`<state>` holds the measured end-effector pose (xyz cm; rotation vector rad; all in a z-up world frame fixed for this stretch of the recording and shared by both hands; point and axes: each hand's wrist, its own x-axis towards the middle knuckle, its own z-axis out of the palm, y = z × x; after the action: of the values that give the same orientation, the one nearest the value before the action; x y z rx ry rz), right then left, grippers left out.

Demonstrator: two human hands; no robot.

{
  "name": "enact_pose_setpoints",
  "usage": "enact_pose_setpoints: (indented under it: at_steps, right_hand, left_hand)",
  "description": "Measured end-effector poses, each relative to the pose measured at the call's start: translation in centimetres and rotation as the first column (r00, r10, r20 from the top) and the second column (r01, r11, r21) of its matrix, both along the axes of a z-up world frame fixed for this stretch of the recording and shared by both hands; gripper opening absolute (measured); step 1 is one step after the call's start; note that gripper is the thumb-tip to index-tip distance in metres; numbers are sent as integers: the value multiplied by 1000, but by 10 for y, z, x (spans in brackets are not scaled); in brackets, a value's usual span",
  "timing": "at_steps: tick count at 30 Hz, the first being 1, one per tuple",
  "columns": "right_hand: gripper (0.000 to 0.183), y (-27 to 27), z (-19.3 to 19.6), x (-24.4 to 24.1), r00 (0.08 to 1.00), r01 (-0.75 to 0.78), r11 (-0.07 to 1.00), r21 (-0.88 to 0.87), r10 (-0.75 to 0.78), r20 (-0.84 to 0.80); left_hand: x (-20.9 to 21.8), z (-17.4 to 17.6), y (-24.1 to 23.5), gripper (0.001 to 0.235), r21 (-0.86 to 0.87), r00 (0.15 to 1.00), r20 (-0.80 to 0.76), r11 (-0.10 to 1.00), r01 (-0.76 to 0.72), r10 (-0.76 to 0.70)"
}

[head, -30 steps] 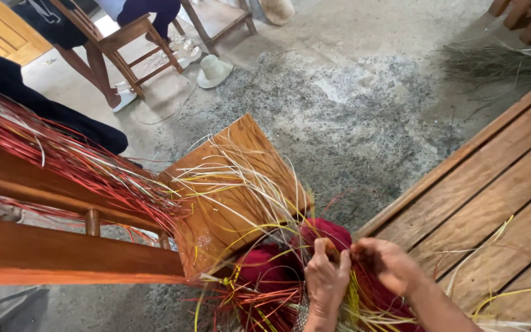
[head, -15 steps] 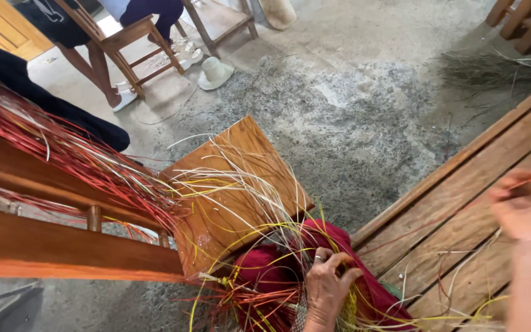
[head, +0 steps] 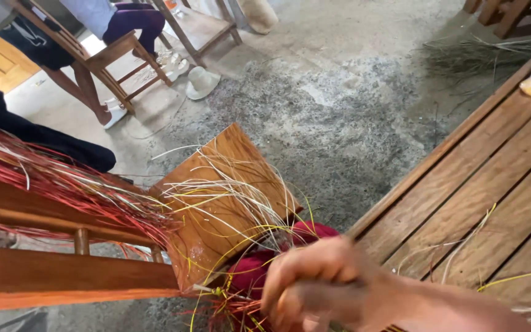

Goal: Weaving colored strands into a mesh pattern on a wooden frame

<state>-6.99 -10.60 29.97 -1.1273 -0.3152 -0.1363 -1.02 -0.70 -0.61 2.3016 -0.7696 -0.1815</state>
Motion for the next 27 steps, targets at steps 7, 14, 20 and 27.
enact_pose_setpoints:
  at_steps: [7, 14, 20, 27]
  right_hand:
    - [41, -37, -175, 34, 905, -6, 879, -476, -197, -376]
    - [26, -52, -343, -2, 516, 197, 844, -498, -521, -679]
    - [25, -46, -350, -2, 474, 234, 909, -344, -416, -776]
    - [35, -55, -341, 1, 480, 187, 958, -217, -282, -831]
  left_hand:
    - [4, -11, 12, 19, -138, 989, 140, 990, -24, 44]
    - [2, 14, 11, 17, -117, 998, -38, 992, 37, -41]
    - [5, 17, 11, 16, -102, 998, -63, 995, 0, -6]
    - [17, -8, 5, 11, -133, 999, -20, 990, -51, 48]
